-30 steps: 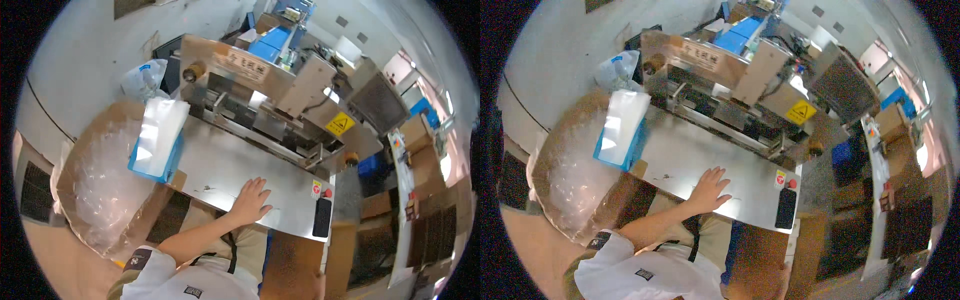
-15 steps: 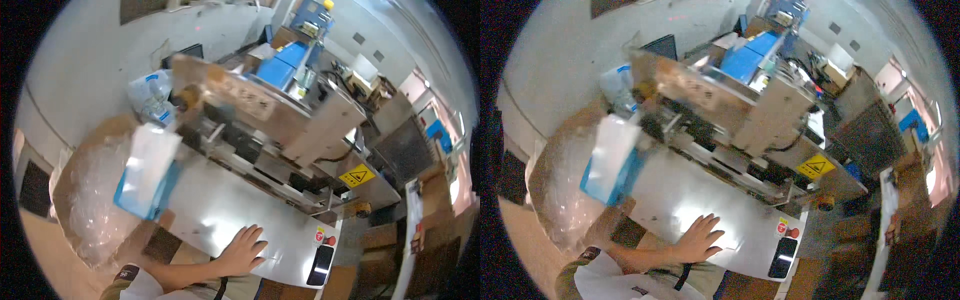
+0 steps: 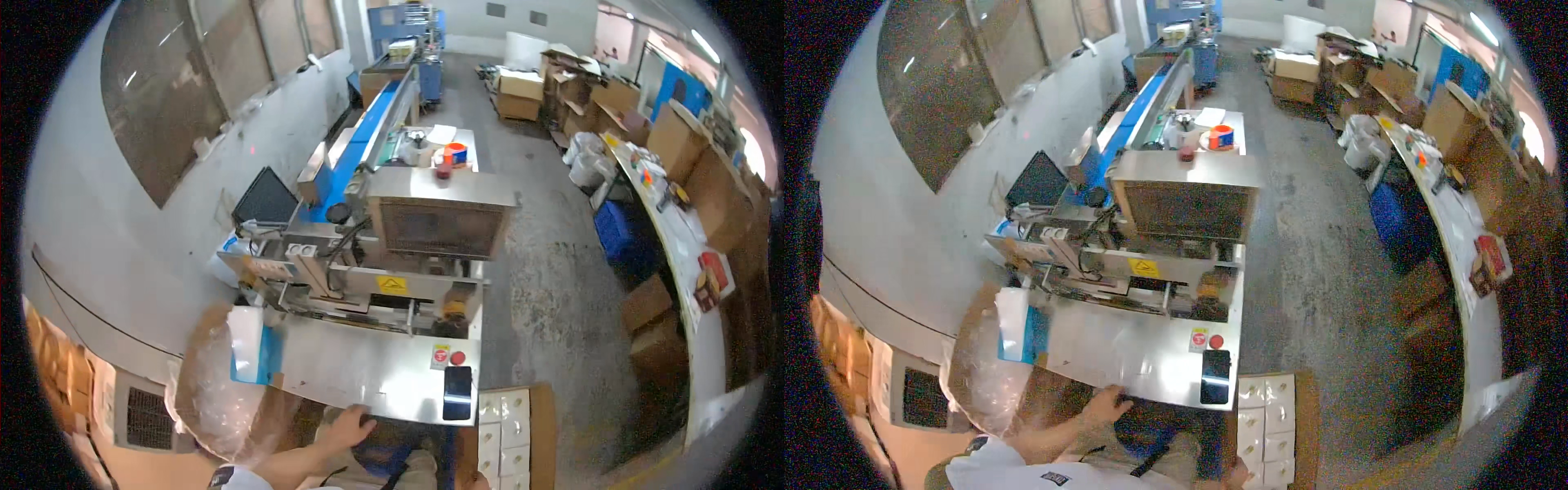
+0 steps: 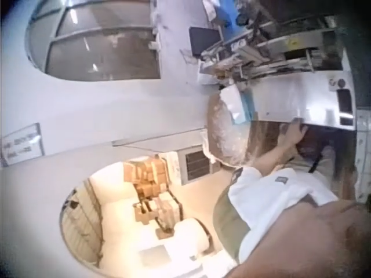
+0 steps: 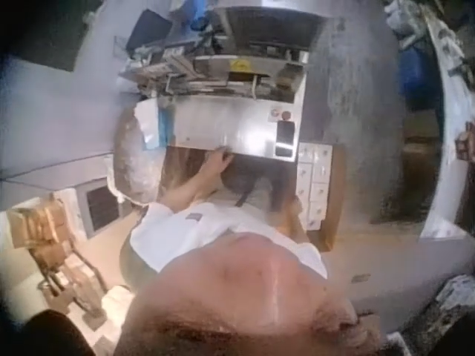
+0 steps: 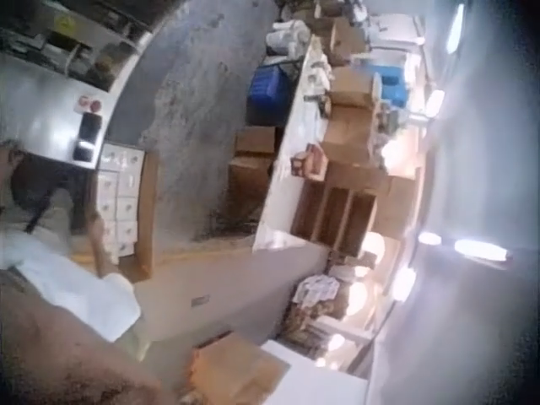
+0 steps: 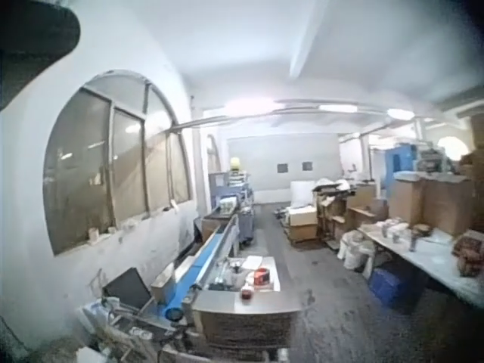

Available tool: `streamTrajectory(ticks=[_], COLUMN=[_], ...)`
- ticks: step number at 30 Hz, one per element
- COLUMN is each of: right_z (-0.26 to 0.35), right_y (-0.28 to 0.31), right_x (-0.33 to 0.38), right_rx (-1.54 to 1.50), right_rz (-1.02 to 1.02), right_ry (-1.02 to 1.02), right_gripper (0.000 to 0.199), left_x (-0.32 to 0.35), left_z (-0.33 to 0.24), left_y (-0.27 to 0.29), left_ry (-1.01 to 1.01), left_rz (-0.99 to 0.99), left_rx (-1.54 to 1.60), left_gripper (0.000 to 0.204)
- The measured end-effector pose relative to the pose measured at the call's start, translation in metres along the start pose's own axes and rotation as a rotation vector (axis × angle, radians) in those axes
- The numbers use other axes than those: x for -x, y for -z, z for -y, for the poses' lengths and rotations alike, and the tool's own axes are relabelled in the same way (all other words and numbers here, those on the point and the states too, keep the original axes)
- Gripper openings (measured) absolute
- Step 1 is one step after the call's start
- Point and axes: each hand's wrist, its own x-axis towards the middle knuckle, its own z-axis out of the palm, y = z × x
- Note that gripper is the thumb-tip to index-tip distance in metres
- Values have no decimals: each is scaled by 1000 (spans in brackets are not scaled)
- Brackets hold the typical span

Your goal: Packaging small white boxes into plastic bags, sealing them using a machine, and placing them into a shipping carton.

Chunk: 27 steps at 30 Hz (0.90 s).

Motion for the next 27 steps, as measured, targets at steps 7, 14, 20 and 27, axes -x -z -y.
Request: streamTrajectory(ticks=[7,14,20,27], right_z=[-42,-91,-148,-150], right_y=[12,1,-25,-40], right_x=[55,79,71,59], right_rx=[-43,175,417,805], right_rz=[216,314,315,279], right_ry=[-122,-24,153,798], right_gripper=[54,44,34,23], left_x=[113,183,272,509], left_z=[-66,-75,-80,-9], left_y=[-47,-68,-32,-96], left_ry=[141,122,191,359], left_rz=[430,350,89,-345], left_rx=[42,60,104,325], left_gripper=[66,57,56,52])
